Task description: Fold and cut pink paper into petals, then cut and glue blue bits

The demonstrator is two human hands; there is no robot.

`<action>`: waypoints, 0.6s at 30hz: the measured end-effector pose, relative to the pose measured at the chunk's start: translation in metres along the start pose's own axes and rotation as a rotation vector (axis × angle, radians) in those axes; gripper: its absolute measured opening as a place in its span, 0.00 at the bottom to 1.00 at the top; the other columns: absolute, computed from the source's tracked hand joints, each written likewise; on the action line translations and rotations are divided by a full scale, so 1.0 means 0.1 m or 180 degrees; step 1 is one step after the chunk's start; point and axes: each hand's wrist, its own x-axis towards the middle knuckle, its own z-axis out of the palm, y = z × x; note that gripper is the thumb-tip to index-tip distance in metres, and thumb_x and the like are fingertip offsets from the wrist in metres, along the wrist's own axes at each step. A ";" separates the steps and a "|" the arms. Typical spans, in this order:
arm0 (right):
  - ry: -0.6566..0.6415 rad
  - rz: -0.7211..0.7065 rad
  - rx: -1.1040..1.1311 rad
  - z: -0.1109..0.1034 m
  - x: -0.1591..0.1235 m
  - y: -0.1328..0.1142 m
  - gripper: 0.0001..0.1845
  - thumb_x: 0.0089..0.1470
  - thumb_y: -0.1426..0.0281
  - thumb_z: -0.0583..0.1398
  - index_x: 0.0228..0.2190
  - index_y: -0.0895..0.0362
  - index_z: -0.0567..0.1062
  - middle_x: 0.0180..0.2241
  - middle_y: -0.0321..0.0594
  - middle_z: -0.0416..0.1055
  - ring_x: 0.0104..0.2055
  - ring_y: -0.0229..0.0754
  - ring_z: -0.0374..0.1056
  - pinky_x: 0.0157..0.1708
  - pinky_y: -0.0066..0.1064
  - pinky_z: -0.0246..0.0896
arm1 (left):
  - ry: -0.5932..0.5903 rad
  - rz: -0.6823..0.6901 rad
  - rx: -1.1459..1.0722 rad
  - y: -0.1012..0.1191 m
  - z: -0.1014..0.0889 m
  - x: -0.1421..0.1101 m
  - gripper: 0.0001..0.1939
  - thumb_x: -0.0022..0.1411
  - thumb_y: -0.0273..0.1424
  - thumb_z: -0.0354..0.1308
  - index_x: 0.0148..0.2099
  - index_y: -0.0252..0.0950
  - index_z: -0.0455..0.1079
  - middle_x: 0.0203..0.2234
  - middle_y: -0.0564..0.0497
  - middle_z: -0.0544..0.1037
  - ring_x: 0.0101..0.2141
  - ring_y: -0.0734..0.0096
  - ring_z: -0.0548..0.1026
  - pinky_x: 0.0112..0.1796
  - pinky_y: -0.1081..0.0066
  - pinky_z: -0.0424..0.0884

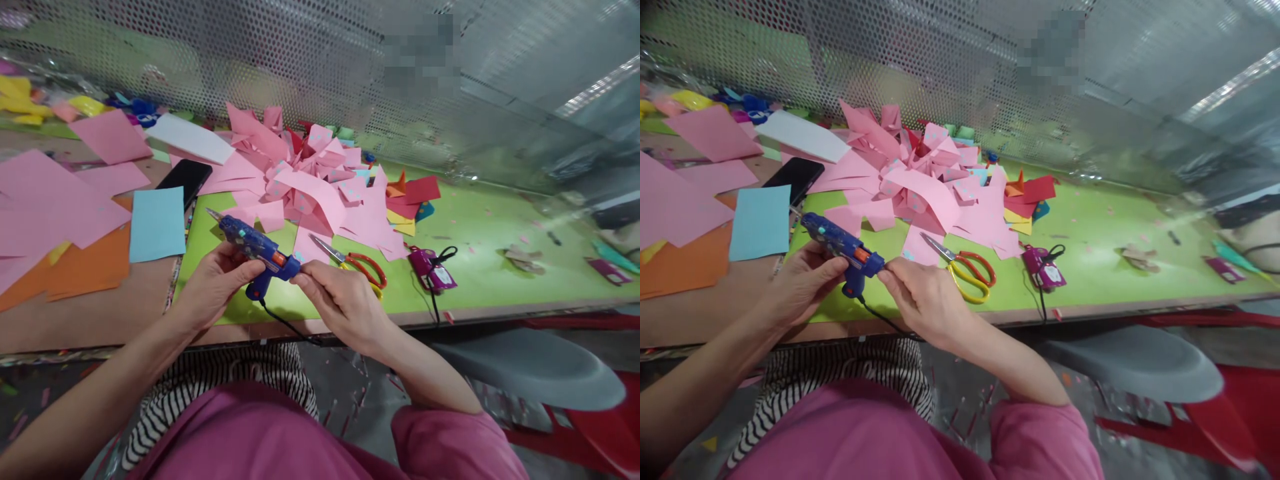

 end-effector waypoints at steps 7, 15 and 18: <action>-0.0264 0.0100 0.0103 0.01 0.03 0.01 0.21 0.71 0.59 0.49 0.31 0.56 0.71 0.19 0.29 0.61 0.20 0.32 0.57 0.23 0.26 0.47 | -0.0099 -0.0069 -0.0245 -0.01 -0.04 0.00 0.17 0.43 0.34 0.78 0.35 0.41 0.78 0.31 0.56 0.84 0.32 0.75 0.78 0.34 0.77 0.75; 0.0068 0.0023 0.0050 -0.04 0.00 0.05 0.15 0.69 0.63 0.54 0.39 0.59 0.76 0.23 0.34 0.71 0.23 0.33 0.64 0.25 0.25 0.54 | 0.0186 0.0110 -0.0701 0.02 0.04 0.00 0.21 0.37 0.33 0.80 0.34 0.40 0.77 0.31 0.58 0.84 0.33 0.76 0.79 0.37 0.76 0.77; 0.0203 -0.0154 -0.0077 -0.03 0.00 0.06 0.14 0.69 0.66 0.54 0.37 0.60 0.76 0.25 0.35 0.72 0.24 0.32 0.64 0.25 0.25 0.54 | 0.0146 0.0114 -0.0577 0.01 0.05 0.01 0.20 0.38 0.33 0.80 0.34 0.40 0.78 0.30 0.56 0.84 0.32 0.75 0.79 0.36 0.76 0.76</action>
